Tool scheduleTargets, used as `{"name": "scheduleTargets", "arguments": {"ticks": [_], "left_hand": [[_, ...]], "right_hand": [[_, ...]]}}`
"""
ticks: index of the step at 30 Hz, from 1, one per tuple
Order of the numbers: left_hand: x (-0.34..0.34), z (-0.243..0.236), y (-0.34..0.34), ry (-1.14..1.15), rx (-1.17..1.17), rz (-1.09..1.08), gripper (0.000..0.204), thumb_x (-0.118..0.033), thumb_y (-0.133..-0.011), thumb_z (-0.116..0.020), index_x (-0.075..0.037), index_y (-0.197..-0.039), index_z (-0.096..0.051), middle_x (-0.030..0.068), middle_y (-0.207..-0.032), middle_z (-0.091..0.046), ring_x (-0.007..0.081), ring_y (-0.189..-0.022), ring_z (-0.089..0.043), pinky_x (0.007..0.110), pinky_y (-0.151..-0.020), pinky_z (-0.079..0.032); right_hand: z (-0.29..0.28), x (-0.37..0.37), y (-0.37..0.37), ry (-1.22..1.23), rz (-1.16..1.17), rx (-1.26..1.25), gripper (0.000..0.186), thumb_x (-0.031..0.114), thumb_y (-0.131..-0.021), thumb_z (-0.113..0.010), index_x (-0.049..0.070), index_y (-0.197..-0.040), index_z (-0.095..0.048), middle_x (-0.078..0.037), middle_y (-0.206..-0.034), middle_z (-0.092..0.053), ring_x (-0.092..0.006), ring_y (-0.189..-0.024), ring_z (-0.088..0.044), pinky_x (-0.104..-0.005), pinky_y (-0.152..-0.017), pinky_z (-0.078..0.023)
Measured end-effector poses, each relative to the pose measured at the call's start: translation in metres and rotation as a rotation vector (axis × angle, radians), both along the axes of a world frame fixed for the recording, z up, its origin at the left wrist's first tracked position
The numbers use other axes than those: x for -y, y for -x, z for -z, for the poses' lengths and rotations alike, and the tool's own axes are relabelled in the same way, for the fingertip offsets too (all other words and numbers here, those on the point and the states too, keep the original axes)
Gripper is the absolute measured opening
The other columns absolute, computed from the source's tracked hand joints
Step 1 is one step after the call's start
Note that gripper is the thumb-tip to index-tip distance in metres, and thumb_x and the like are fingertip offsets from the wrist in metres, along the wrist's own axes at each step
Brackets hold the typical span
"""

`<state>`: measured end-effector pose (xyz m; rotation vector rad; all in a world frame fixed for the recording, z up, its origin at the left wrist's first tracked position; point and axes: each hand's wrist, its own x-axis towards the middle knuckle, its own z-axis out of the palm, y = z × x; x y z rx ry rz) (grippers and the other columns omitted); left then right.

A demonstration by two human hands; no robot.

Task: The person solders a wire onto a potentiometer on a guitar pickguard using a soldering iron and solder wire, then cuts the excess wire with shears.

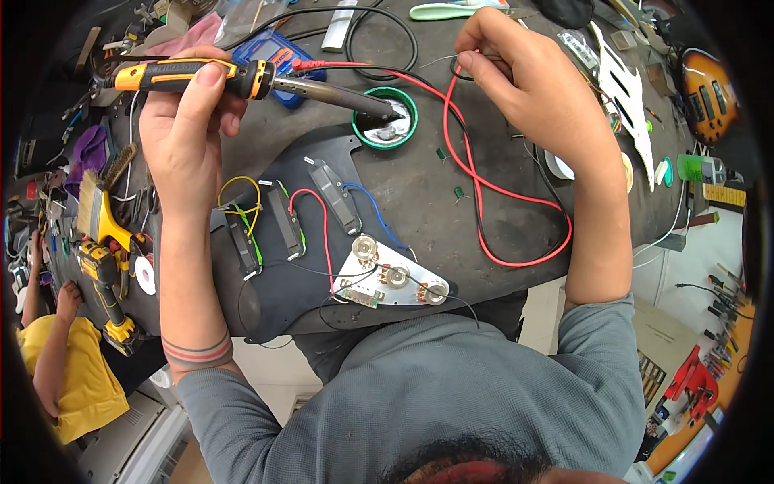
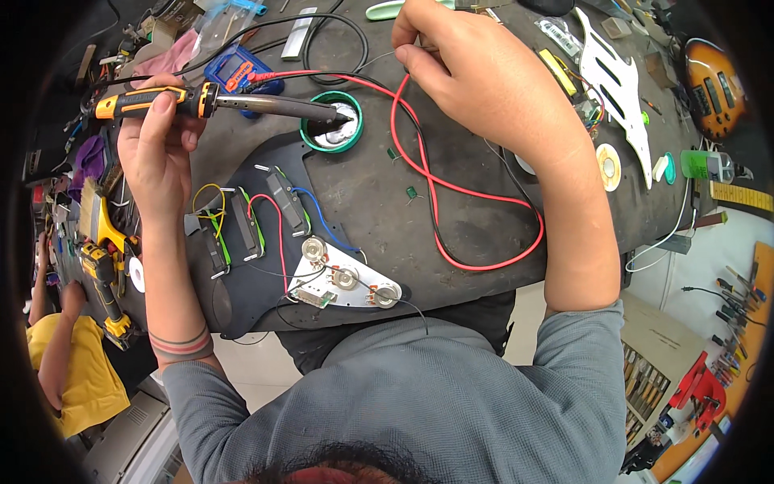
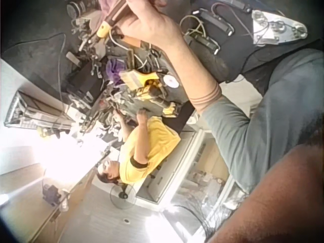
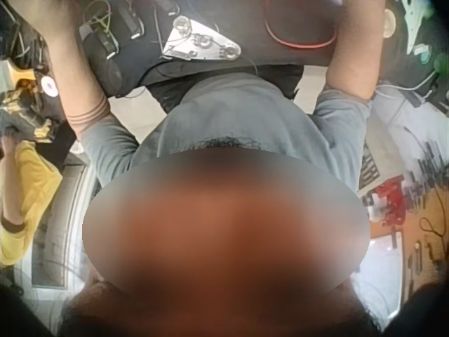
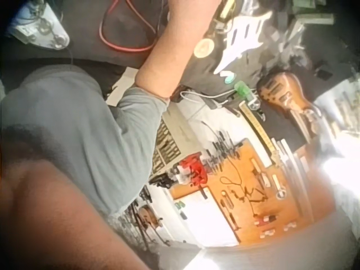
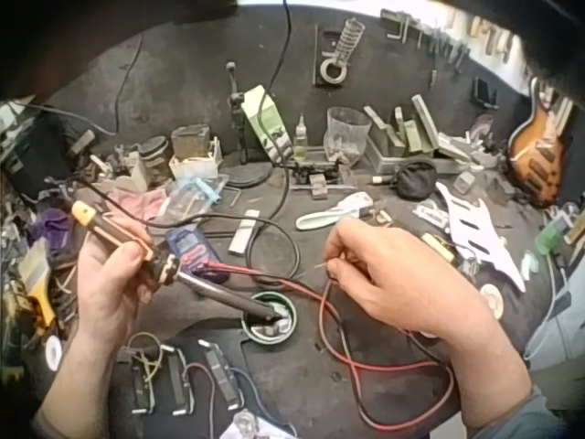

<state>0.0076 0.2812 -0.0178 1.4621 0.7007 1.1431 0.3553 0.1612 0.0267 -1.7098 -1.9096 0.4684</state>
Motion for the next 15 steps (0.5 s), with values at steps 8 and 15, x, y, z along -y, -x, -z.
{"name": "scheduleTargets", "arguments": {"ticks": [8,15], "left_hand": [[-0.001,0.003,0.000,0.022,0.012,0.007,0.030,-0.020,-0.114,-0.072,0.004,-0.133,-0.072,0.0074,-0.100,-0.073,0.0117,-0.077,-0.065,0.027,-0.068,-0.050],[-0.001,0.002,-0.001,0.015,0.002,0.030,0.032,-0.023,-0.111,-0.077,0.004,-0.129,-0.075,0.0075,-0.101,-0.074,0.0123,-0.079,-0.070,0.026,-0.066,-0.052]], "right_hand": [[-0.007,0.003,0.005,0.005,-0.009,0.018,0.016,0.010,-0.106,-0.072,-0.003,-0.111,-0.066,-0.024,-0.093,-0.074,-0.0438,-0.089,-0.074,-0.0487,-0.079,-0.057],[-0.002,0.000,0.002,0.043,0.010,0.013,0.015,0.009,-0.105,-0.073,-0.003,-0.111,-0.066,-0.022,-0.092,-0.074,-0.0413,-0.086,-0.074,-0.0464,-0.078,-0.057]]}}
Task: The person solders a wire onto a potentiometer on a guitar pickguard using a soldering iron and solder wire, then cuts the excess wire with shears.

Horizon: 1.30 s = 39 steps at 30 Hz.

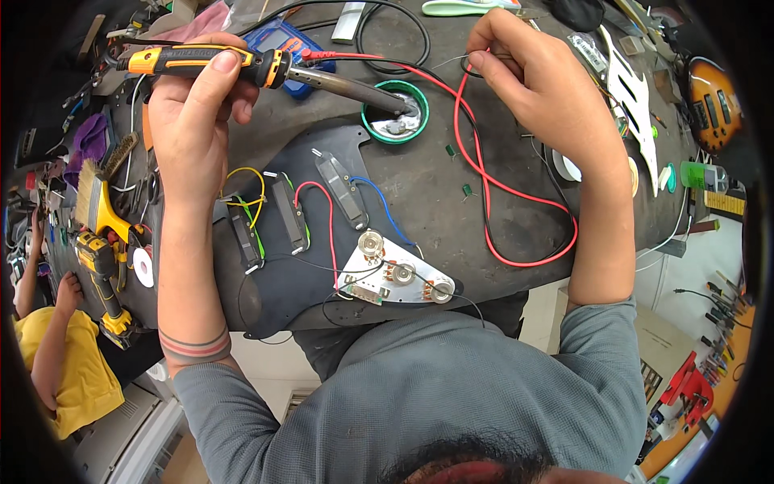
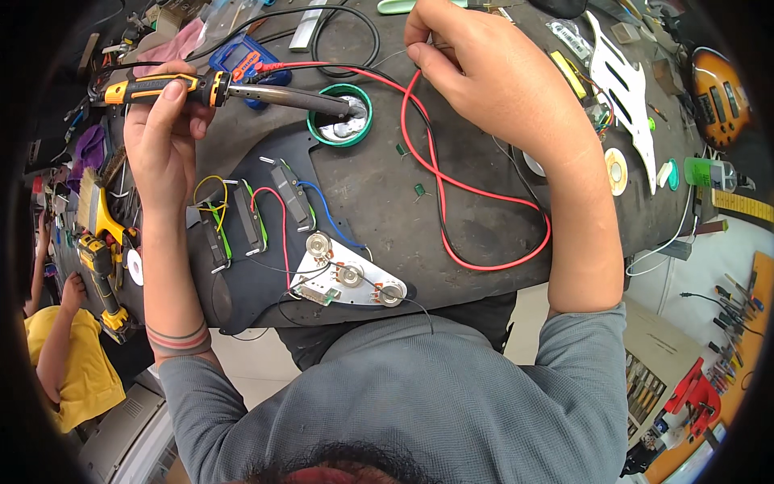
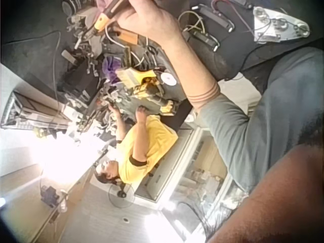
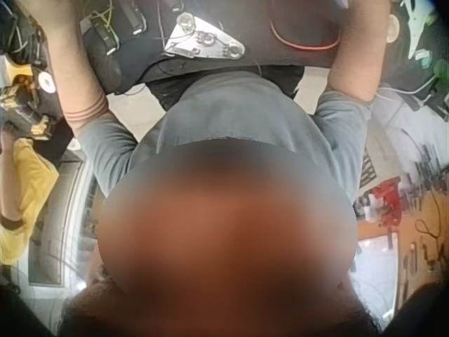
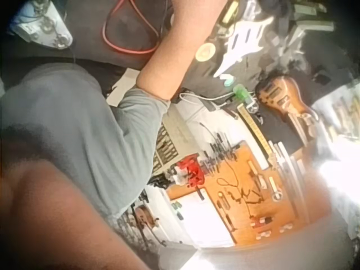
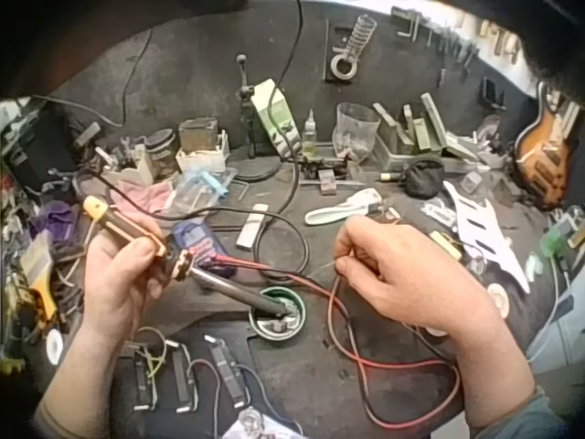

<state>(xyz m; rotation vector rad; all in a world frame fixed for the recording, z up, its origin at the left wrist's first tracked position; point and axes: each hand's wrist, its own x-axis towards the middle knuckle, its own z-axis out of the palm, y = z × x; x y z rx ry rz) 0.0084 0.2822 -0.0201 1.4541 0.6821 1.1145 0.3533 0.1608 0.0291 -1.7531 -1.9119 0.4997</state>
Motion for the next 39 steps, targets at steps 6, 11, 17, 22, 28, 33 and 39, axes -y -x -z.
{"name": "scheduleTargets", "arguments": {"ticks": [6,11,17,22,28,33,39], "left_hand": [[0.000,0.003,-0.001,0.001,0.003,-0.006,0.032,-0.023,-0.111,-0.077,0.004,-0.129,-0.075,0.0078,-0.101,-0.075,0.0123,-0.079,-0.070,0.026,-0.066,-0.052],[0.001,0.000,0.000,-0.007,0.000,0.003,0.032,-0.023,-0.111,-0.077,0.004,-0.129,-0.075,0.0077,-0.100,-0.074,0.0121,-0.078,-0.069,0.026,-0.066,-0.052],[0.001,0.002,0.000,-0.003,0.001,0.002,0.033,-0.023,-0.111,-0.077,0.004,-0.128,-0.075,0.0077,-0.099,-0.074,0.0117,-0.078,-0.069,0.025,-0.066,-0.052],[0.001,0.000,0.000,-0.004,-0.003,-0.002,0.033,-0.023,-0.111,-0.077,0.004,-0.128,-0.075,0.0076,-0.099,-0.074,0.0117,-0.078,-0.069,0.025,-0.067,-0.052],[-0.001,-0.001,0.003,0.004,0.000,-0.029,0.033,-0.023,-0.111,-0.076,0.004,-0.129,-0.075,0.0079,-0.096,-0.075,0.0120,-0.077,-0.067,0.026,-0.067,-0.051],[-0.009,-0.002,0.009,0.073,0.109,-0.049,0.031,-0.023,-0.112,-0.073,0.004,-0.127,-0.076,0.0079,-0.087,-0.073,0.0131,-0.070,-0.059,0.030,-0.069,-0.048],[-0.021,0.005,0.019,0.133,0.138,-0.041,0.029,-0.023,-0.114,-0.067,0.002,-0.125,-0.075,0.0030,-0.085,-0.070,0.0106,-0.070,-0.053,0.031,-0.071,-0.044]], "right_hand": [[0.007,-0.001,-0.003,-0.054,-0.029,-0.003,0.014,0.009,-0.105,-0.073,-0.003,-0.110,-0.067,-0.022,-0.092,-0.074,-0.0399,-0.085,-0.074,-0.0456,-0.077,-0.057],[-0.003,-0.001,0.002,0.017,0.004,-0.010,0.014,0.009,-0.105,-0.072,-0.003,-0.110,-0.067,-0.022,-0.091,-0.074,-0.0393,-0.085,-0.074,-0.0451,-0.077,-0.058],[0.000,0.000,0.001,-0.009,-0.003,-0.017,0.014,0.009,-0.105,-0.073,-0.004,-0.109,-0.068,-0.022,-0.091,-0.074,-0.0386,-0.083,-0.074,-0.0448,-0.077,-0.058],[0.004,-0.001,-0.001,-0.022,0.002,-0.025,0.014,0.009,-0.105,-0.073,-0.004,-0.110,-0.068,-0.022,-0.090,-0.074,-0.0387,-0.083,-0.074,-0.0445,-0.077,-0.058],[-0.012,0.000,0.010,0.050,0.061,-0.010,0.015,0.008,-0.104,-0.074,-0.004,-0.110,-0.068,-0.022,-0.090,-0.074,-0.0375,-0.082,-0.074,-0.0435,-0.075,-0.057],[-0.006,0.006,0.006,-0.105,-0.034,-0.027,0.013,0.007,-0.102,-0.075,-0.003,-0.109,-0.070,-0.020,-0.091,-0.074,-0.0342,-0.080,-0.072,-0.0429,-0.075,-0.056],[-0.003,0.006,0.004,-0.148,-0.075,0.026,0.013,0.008,-0.100,-0.076,-0.001,-0.109,-0.073,-0.018,-0.095,-0.073,-0.0364,-0.086,-0.073,-0.0446,-0.078,-0.057]]}}
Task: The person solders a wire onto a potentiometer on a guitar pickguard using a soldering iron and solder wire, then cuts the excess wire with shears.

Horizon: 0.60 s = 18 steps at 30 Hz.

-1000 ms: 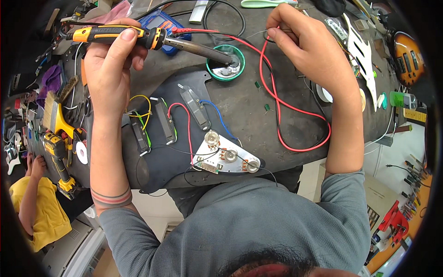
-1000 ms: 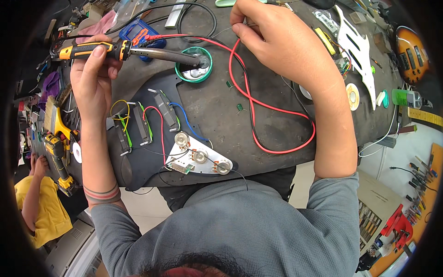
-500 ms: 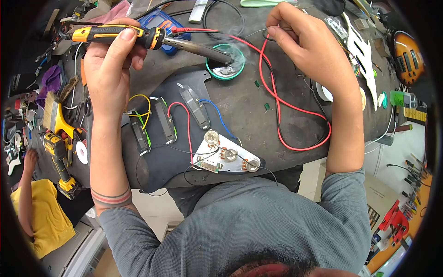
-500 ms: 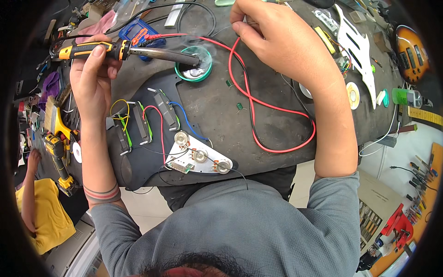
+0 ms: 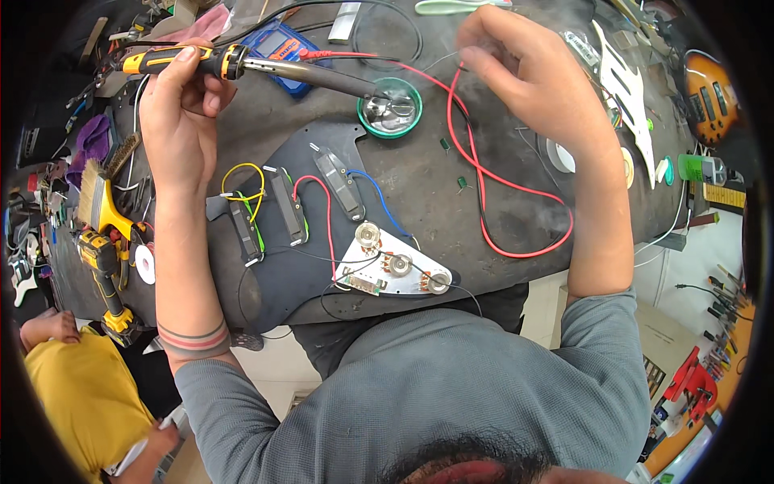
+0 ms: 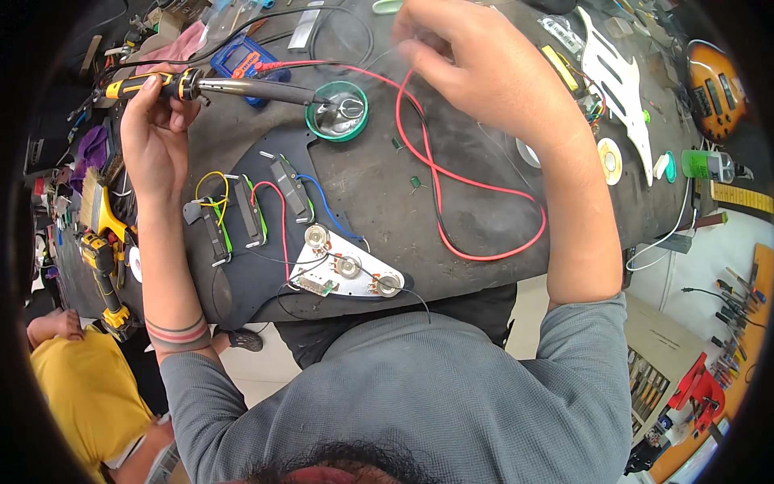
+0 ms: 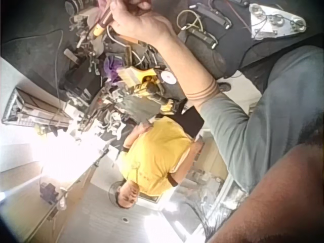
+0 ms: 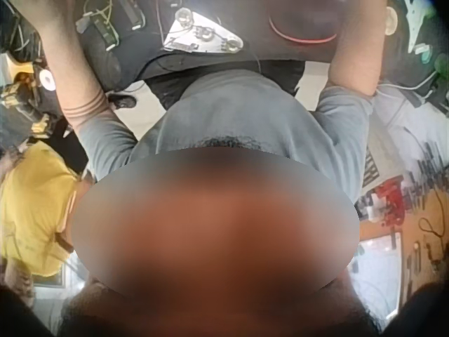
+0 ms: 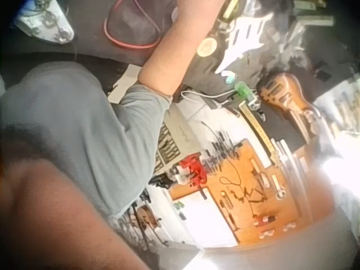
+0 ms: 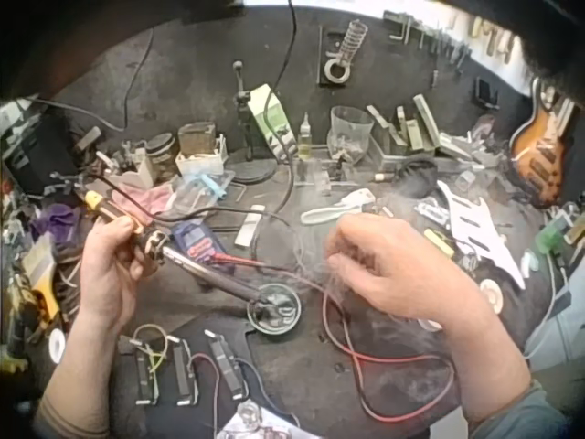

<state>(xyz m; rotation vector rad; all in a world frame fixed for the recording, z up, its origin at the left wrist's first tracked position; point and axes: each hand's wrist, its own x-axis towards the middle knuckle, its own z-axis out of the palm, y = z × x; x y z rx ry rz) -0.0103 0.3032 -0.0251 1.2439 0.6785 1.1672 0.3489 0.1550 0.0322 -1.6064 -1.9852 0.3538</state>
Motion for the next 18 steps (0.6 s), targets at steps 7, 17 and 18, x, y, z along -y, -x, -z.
{"name": "scheduleTargets", "arguments": {"ticks": [7,17,18], "left_hand": [[-0.003,-0.002,0.000,0.026,0.038,-0.018,0.023,-0.024,-0.116,-0.061,-0.005,-0.106,-0.070,0.0000,-0.084,-0.068,0.0090,-0.069,-0.046,0.030,-0.070,-0.037],[0.016,-0.003,-0.018,-0.063,-0.090,-0.063,0.026,-0.025,-0.112,-0.073,0.000,-0.120,-0.076,0.0031,-0.084,-0.069,0.0099,-0.066,-0.054,0.028,-0.067,-0.046],[0.019,0.000,-0.019,-0.098,-0.105,-0.073,0.026,-0.024,-0.112,-0.073,0.000,-0.121,-0.076,0.0035,-0.086,-0.070,0.0101,-0.068,-0.055,0.028,-0.068,-0.046]], "right_hand": [[0.021,-0.004,0.002,0.020,-0.092,0.012,0.009,0.006,-0.105,-0.077,0.001,-0.111,-0.072,-0.008,-0.092,-0.067,-0.0163,-0.073,-0.057,-0.0350,-0.066,-0.046],[0.027,-0.004,0.005,-0.061,-0.110,-0.026,0.012,0.006,-0.103,-0.077,-0.002,-0.110,-0.071,-0.010,-0.093,-0.068,-0.0196,-0.078,-0.064,-0.0350,-0.071,-0.054],[0.028,-0.003,0.006,-0.024,-0.083,-0.030,0.012,0.006,-0.103,-0.077,-0.002,-0.110,-0.071,-0.010,-0.093,-0.068,-0.0197,-0.079,-0.064,-0.0350,-0.072,-0.054]]}}
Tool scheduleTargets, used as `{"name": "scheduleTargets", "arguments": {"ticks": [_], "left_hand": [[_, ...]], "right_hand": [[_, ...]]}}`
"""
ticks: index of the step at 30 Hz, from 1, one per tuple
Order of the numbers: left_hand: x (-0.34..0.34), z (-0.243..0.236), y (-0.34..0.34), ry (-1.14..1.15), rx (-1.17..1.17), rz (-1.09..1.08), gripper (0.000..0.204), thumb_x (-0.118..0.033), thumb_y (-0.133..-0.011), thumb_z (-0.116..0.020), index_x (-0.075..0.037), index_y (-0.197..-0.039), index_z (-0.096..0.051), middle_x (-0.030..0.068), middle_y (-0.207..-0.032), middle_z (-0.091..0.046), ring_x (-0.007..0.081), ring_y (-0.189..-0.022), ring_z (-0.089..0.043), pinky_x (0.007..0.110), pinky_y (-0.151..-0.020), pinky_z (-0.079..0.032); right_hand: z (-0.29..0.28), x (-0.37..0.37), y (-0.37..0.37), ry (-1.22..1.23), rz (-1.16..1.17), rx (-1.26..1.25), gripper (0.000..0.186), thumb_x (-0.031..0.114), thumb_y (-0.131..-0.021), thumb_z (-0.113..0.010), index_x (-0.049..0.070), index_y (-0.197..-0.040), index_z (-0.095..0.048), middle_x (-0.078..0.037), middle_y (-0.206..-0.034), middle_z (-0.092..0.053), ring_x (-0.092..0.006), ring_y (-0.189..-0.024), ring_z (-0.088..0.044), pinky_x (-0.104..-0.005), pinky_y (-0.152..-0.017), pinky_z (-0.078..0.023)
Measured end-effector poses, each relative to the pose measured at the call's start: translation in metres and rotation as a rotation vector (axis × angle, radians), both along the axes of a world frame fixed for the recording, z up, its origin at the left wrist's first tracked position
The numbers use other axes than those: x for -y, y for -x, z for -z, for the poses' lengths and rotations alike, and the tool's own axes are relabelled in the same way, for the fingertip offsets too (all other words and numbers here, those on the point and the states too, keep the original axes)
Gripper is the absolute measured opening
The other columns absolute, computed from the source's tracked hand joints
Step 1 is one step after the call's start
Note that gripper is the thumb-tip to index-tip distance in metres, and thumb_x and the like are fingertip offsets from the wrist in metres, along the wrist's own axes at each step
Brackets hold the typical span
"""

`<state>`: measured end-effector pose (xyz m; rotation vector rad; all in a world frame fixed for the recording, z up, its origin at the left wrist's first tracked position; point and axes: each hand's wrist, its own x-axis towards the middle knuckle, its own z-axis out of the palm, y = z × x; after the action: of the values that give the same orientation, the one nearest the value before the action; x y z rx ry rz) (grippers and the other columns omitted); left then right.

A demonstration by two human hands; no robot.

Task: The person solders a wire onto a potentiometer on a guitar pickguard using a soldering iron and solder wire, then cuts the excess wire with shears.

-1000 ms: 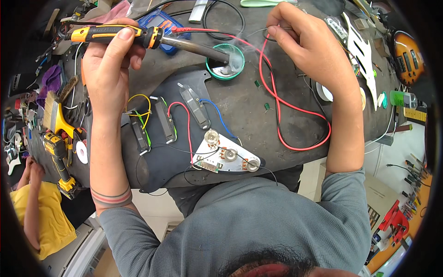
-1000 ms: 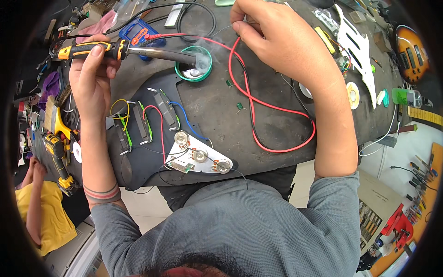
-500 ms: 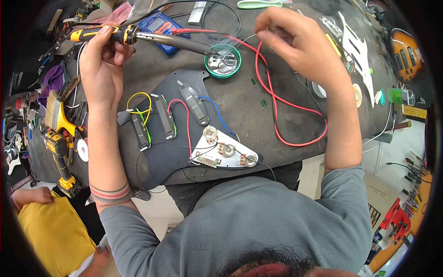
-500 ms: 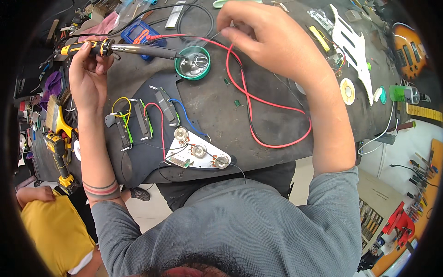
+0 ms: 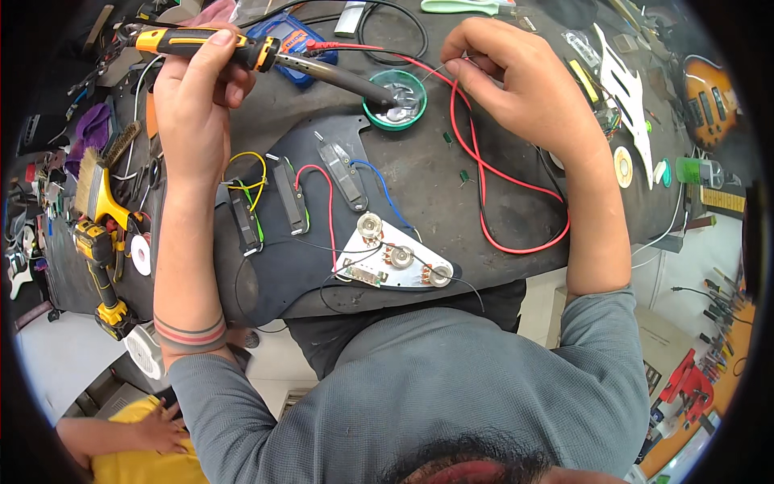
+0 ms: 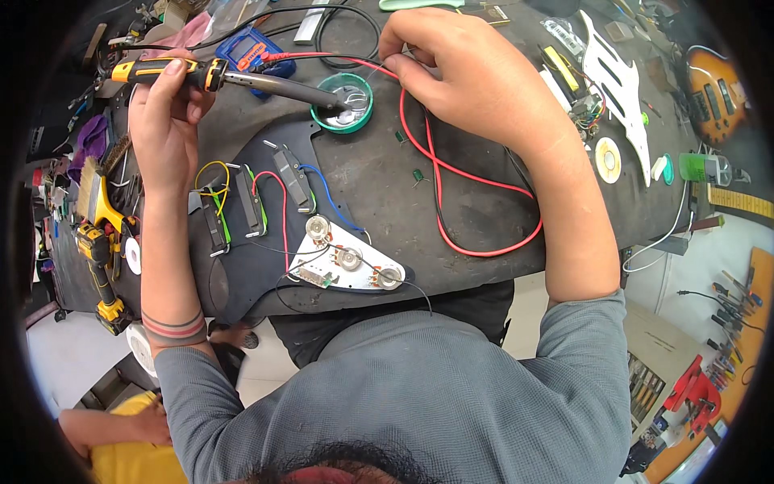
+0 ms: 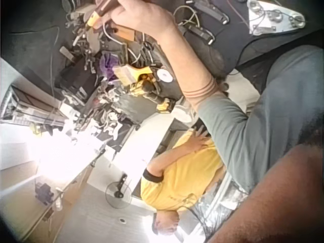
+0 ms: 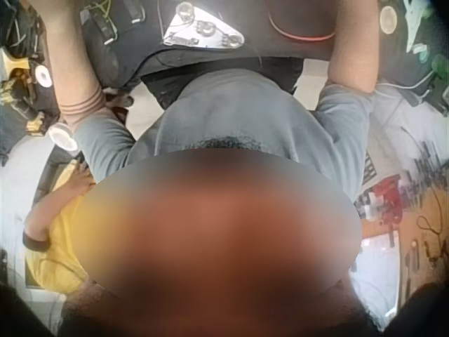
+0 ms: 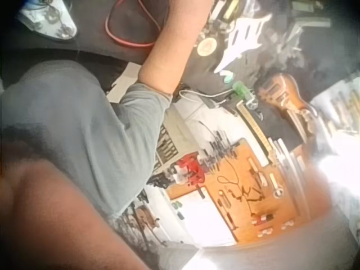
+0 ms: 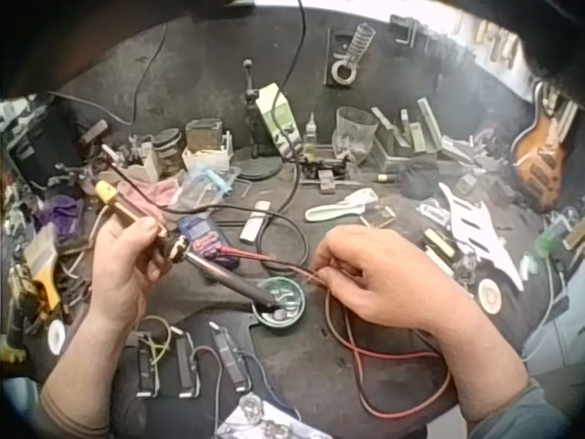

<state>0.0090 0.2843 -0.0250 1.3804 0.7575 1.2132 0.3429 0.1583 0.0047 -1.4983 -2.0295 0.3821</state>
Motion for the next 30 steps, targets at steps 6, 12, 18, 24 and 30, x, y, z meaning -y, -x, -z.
{"name": "scheduleTargets", "arguments": {"ticks": [6,12,18,24,30], "left_hand": [[-0.001,0.001,0.008,0.013,-0.006,0.061,0.029,-0.022,-0.114,-0.070,0.001,-0.131,-0.073,0.0042,-0.091,-0.068,0.0105,-0.074,-0.056,0.029,-0.071,-0.046],[0.004,-0.002,0.002,-0.003,0.005,0.080,0.030,-0.020,-0.113,-0.070,0.002,-0.134,-0.072,0.0040,-0.098,-0.069,0.0100,-0.078,-0.056,0.027,-0.070,-0.043],[-0.004,-0.006,0.007,-0.002,0.061,0.059,0.028,-0.022,-0.113,-0.067,0.001,-0.125,-0.074,0.0031,-0.090,-0.068,0.0100,-0.075,-0.051,0.028,-0.071,-0.041],[-0.017,-0.003,0.015,0.133,0.137,-0.005,0.026,-0.026,-0.115,-0.062,-0.002,-0.115,-0.074,0.0002,-0.083,-0.064,0.0089,-0.070,-0.044,0.029,-0.070,-0.036],[-0.024,-0.003,0.024,0.132,0.207,0.082,0.024,-0.025,-0.115,-0.064,-0.003,-0.113,-0.073,0.0009,-0.082,-0.064,0.0092,-0.067,-0.046,0.031,-0.069,-0.039]], "right_hand": [[0.000,-0.001,0.002,-0.026,-0.030,0.013,0.012,0.006,-0.102,-0.076,-0.002,-0.109,-0.071,-0.010,-0.094,-0.068,-0.0199,-0.078,-0.063,-0.0348,-0.071,-0.053],[0.000,-0.002,0.000,-0.024,-0.029,0.029,0.011,0.006,-0.102,-0.077,-0.001,-0.109,-0.071,-0.010,-0.093,-0.067,-0.0195,-0.078,-0.061,-0.0346,-0.070,-0.052],[-0.004,-0.001,-0.001,-0.009,-0.025,0.037,0.011,0.006,-0.102,-0.076,-0.001,-0.108,-0.071,-0.010,-0.092,-0.066,-0.0187,-0.078,-0.060,-0.0345,-0.070,-0.052],[0.001,-0.002,0.001,-0.024,-0.056,0.014,0.011,0.005,-0.102,-0.076,-0.001,-0.109,-0.070,-0.010,-0.094,-0.067,-0.0204,-0.078,-0.061,-0.0350,-0.071,-0.052],[0.011,-0.002,0.006,-0.077,-0.108,0.028,0.014,0.010,-0.100,-0.078,0.003,-0.110,-0.071,-0.014,-0.101,-0.074,-0.0353,-0.091,-0.074,-0.0470,-0.081,-0.060]]}}
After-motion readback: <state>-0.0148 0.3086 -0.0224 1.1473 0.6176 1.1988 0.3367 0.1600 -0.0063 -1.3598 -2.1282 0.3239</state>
